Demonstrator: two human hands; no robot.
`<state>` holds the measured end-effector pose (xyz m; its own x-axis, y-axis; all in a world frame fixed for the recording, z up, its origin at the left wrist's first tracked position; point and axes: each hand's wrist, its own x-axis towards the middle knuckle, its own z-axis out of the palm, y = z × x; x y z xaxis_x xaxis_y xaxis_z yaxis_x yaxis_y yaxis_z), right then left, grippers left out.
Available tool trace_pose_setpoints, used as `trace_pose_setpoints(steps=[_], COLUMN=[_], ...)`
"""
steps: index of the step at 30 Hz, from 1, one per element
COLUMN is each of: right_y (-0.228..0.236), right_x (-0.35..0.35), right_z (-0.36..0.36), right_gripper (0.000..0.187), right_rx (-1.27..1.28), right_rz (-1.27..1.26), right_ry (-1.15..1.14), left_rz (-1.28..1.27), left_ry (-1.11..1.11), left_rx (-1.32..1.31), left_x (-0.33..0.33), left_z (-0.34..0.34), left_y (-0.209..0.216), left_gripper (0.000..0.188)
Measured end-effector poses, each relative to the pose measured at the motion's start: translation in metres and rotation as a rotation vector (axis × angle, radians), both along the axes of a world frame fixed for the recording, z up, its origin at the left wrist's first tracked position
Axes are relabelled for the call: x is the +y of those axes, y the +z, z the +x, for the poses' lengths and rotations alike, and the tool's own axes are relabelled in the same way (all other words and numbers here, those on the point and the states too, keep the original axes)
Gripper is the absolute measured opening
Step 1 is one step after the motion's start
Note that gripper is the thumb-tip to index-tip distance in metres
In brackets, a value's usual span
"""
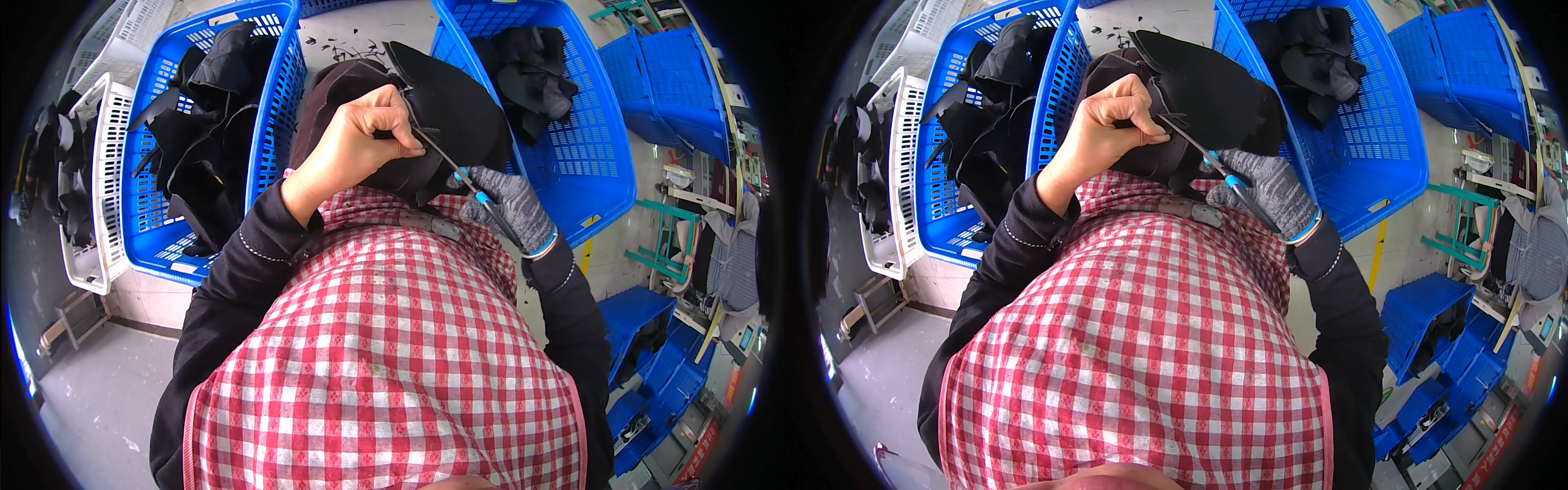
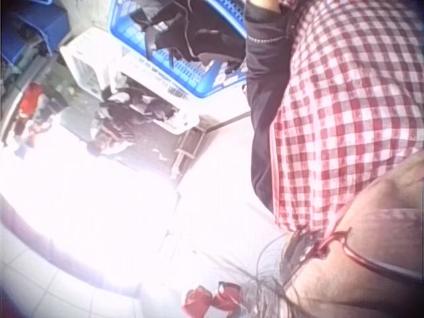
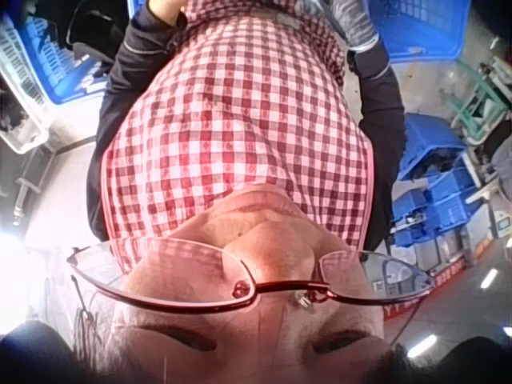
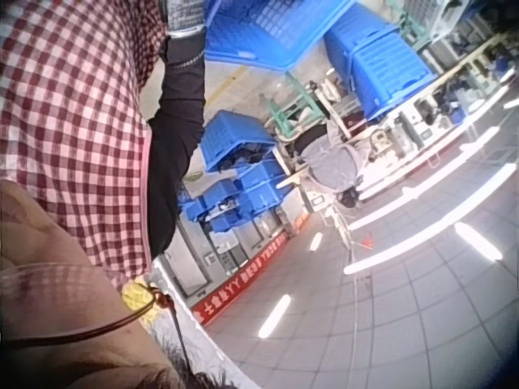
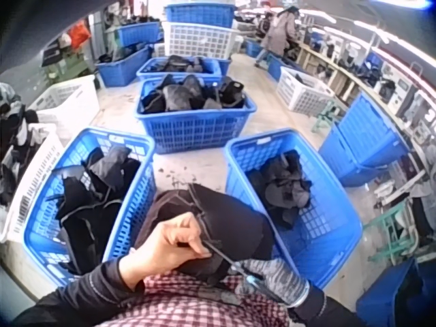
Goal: The person uses scissors to trim excess fabric from a black shoe upper held in the left hand. They repeatedly cut along the edges, rotate the piece, and place trimmed scraps into a nearby blue basket.
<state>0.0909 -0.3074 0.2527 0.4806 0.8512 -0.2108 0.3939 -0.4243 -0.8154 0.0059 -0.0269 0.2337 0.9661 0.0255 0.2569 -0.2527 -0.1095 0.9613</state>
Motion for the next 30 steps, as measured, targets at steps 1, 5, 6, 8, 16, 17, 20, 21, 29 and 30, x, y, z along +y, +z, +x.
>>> trace_pose_setpoints(steps=[1,5,6,8,16,17,20,21,29,30], right_y=[-0.003,-0.015,-0.017,-0.017,-0.023,-0.024,-0.028,-0.028,-0.037,-0.037], right_x=[0.001,0.009,0.011,0.015,0.022,0.017,0.009,0.005,0.022,0.028], right_z=[-0.006,-0.022,-0.027,-0.037,-0.040,-0.039,-0.035,-0.033,-0.025,-0.025], right_gripper=[0.050,0.043,0.044,0.047,0.054,0.054,0.054,0.053,0.076,0.074], right_rx=[0.102,1.062,0.939,0.747,0.804,0.746,0.664,0.614,0.437,0.426], right_rz=[0.031,0.198,0.232,0.330,0.640,0.552,0.567,0.579,0.618,0.631], right_ry=[-0.045,-0.367,-0.314,-0.235,-0.589,-0.623,-0.674,-0.699,-0.702,-0.691], left_rz=[0.003,-0.010,-0.006,0.014,0.238,0.216,0.302,0.101,-0.515,-0.589], left_ry=[-0.005,0.003,-0.003,-0.011,-0.062,-0.142,0.072,0.204,0.260,0.263], left_rx=[-0.001,0.025,0.021,0.004,0.213,0.299,0.102,0.219,0.413,0.375], left_x=[0.001,0.001,0.000,-0.001,0.004,0.007,0.027,0.041,0.118,0.109], left_z=[0.000,0.001,0.002,0.003,-0.003,-0.003,0.005,0.012,0.043,0.045], left_y=[0.000,0.000,0.000,0.001,0.009,0.011,0.021,0.024,0.017,0.010], left_gripper=[0.020,0.020,0.020,0.020,0.036,0.033,0.019,0.021,0.032,0.027])
